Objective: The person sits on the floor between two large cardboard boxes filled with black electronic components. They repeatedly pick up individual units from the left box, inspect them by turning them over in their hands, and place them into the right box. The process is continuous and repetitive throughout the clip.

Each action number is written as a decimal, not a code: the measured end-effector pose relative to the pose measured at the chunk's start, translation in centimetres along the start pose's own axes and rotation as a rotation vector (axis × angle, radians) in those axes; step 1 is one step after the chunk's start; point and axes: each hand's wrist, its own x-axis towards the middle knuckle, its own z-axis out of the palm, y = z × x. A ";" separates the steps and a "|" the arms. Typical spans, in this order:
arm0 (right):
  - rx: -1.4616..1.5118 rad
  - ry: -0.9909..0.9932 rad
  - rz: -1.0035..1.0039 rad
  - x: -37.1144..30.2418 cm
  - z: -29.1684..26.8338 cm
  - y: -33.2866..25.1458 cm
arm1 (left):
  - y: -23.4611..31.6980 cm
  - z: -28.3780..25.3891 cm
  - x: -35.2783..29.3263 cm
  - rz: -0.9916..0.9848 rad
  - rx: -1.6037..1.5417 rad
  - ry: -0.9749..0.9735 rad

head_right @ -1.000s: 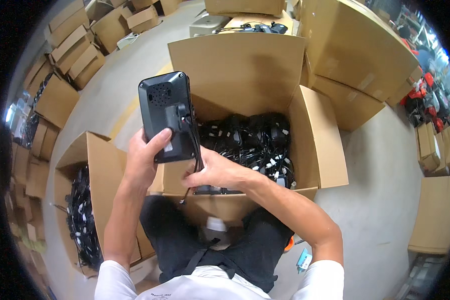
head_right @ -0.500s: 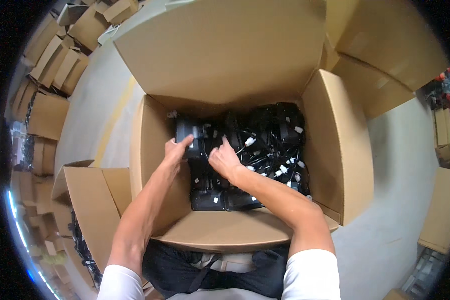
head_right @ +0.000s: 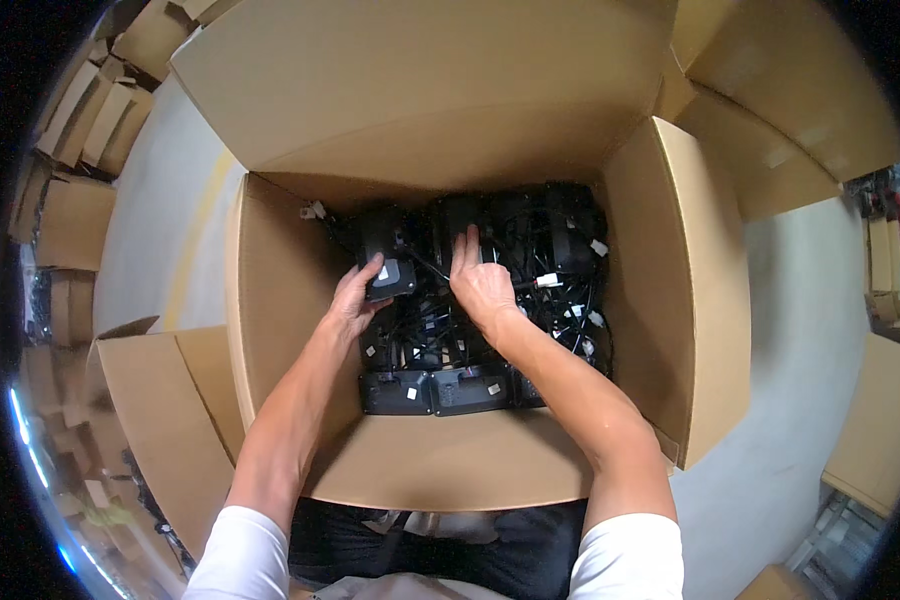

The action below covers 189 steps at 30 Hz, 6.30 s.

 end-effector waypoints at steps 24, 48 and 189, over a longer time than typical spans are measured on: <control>0.075 -0.244 -0.009 0.6 -3.4 -3.4 | 8.3 0.2 -10.2 0.367 1.181 -0.109; 1.245 -0.455 -0.403 -16.1 -31.0 -30.1 | 3.6 -35.4 -52.2 1.205 1.343 1.137; 0.154 0.090 -0.323 5.7 -3.5 -6.6 | -3.1 -2.3 3.3 0.132 -0.259 0.339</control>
